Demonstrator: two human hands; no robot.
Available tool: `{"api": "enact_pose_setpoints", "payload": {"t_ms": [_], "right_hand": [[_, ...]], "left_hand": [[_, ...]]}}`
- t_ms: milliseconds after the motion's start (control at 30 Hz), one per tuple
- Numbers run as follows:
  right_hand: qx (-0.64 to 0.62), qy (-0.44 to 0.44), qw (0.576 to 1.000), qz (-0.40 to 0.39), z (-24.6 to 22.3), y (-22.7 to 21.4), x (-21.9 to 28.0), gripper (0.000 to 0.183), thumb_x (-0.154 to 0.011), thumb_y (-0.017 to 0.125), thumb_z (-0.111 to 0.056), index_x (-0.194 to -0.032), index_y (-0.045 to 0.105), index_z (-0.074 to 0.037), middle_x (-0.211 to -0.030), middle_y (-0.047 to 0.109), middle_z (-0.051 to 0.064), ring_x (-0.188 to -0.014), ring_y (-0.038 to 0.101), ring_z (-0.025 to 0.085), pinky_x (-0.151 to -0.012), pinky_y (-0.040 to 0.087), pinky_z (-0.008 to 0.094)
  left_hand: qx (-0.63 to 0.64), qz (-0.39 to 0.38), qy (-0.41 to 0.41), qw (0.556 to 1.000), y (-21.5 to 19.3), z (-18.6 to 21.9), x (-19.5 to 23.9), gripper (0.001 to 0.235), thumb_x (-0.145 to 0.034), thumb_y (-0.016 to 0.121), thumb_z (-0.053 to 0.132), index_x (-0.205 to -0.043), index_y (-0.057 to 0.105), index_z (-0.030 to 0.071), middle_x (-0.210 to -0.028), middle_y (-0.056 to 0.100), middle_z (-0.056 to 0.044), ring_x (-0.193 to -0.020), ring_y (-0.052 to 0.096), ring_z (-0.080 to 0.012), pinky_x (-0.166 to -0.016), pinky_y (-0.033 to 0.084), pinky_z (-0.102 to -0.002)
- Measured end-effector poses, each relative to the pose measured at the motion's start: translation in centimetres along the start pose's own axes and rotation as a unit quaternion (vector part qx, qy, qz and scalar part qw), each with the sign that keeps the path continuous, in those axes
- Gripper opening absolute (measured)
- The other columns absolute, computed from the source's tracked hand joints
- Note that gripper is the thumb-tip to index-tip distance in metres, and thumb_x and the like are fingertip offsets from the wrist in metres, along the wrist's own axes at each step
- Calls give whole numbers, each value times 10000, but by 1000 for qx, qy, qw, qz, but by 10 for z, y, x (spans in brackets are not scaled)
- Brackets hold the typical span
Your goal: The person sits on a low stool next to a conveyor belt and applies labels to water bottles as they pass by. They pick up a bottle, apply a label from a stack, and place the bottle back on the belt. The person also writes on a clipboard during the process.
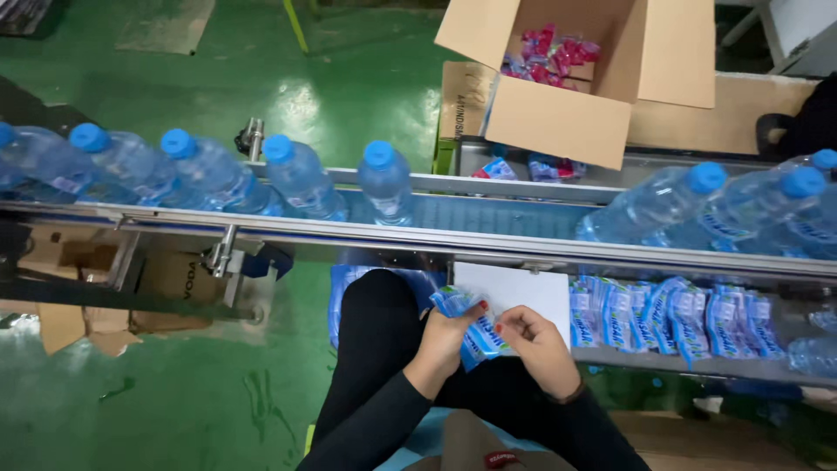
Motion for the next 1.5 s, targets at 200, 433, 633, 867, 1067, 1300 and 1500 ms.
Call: {"api": "enact_pose_setpoints", "payload": {"t_ms": [200, 433, 633, 867, 1067, 1300, 1500], "right_hand": [[-203, -99, 970, 88, -37, -86, -4, 128, -930, 728, -191, -1026, 682, -120, -977, 724, 53, -821, 701, 196, -760, 557, 330], [174, -472, 713, 489, -156, -165, -34, 295, -1239, 541, -150, -1005, 584, 25, -1016, 585, 167, -917, 533, 305, -815, 418, 431], [227, -474, 778, 345, -179, -93, -68, 302, -958, 775, 37, -1100, 510, 12, -1247, 648, 259, -1153, 647, 408, -927, 483, 449], [194, -393, 836, 329, -148, -52, -97, 981, -831, 893, -13, -1548, 225, 11, -1573, 335, 337, -1485, 345, 491, -1259, 253, 538], [218, -399, 841, 292, -137, -39, -113, 1072, -817, 961, -107, -1561, 200, 21, -1577, 354, 333, -1488, 366, 480, -1253, 279, 509], [127, -531, 794, 267, -101, 7, -43, 796, -938, 762, -466, -1348, 307, 43, -1137, 368, 183, -1075, 377, 391, -1101, 263, 478], [43, -123, 991, 17, -22, 61, -29, 156, -937, 736, -231, -1039, 737, -114, -717, 589, -36, -649, 483, 56, -611, 401, 240]], "left_hand": [[183, -204, -24, 961, 30, 2, 14, 311, -904, 779, 142, -1112, 595, 3, -993, 649, -163, -802, 670, -218, -766, 561, -321], [133, -49, -66, 988, 5, 24, 19, 224, -888, 743, 60, -1067, 638, -23, -962, 679, -183, -738, 676, -252, -730, 569, -347], [166, -45, -39, 984, -12, 30, 16, 203, -918, 733, 99, -1069, 639, 1, -940, 677, -150, -759, 669, -230, -763, 564, -345], [243, -34, -37, 969, -29, 32, 17, 168, -934, 660, 12, -1096, 641, -28, -963, 665, -177, -809, 659, -264, -786, 562, -349], [247, -86, 21, 965, -36, 22, 9, 328, -926, 701, 82, -1218, 629, -47, -1112, 729, -211, -1044, 734, -334, -980, 576, -444], [246, 76, 101, 961, -50, 17, -14, 266, -866, 738, -92, -1115, 664, -150, -962, 745, -266, -857, 762, -357, -797, 621, -542], [190, -6, 137, 972, -58, 39, -8, 201, -810, 842, 44, -982, 741, 66, -985, 773, -105, -913, 742, -231, -839, 579, -385]]}}
Point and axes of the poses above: each hand's wrist, its own x-axis away from the middle knuckle, its own y-axis out of the palm, z = x × y, the point moved 5 cm from there along -x, towards the middle knuckle
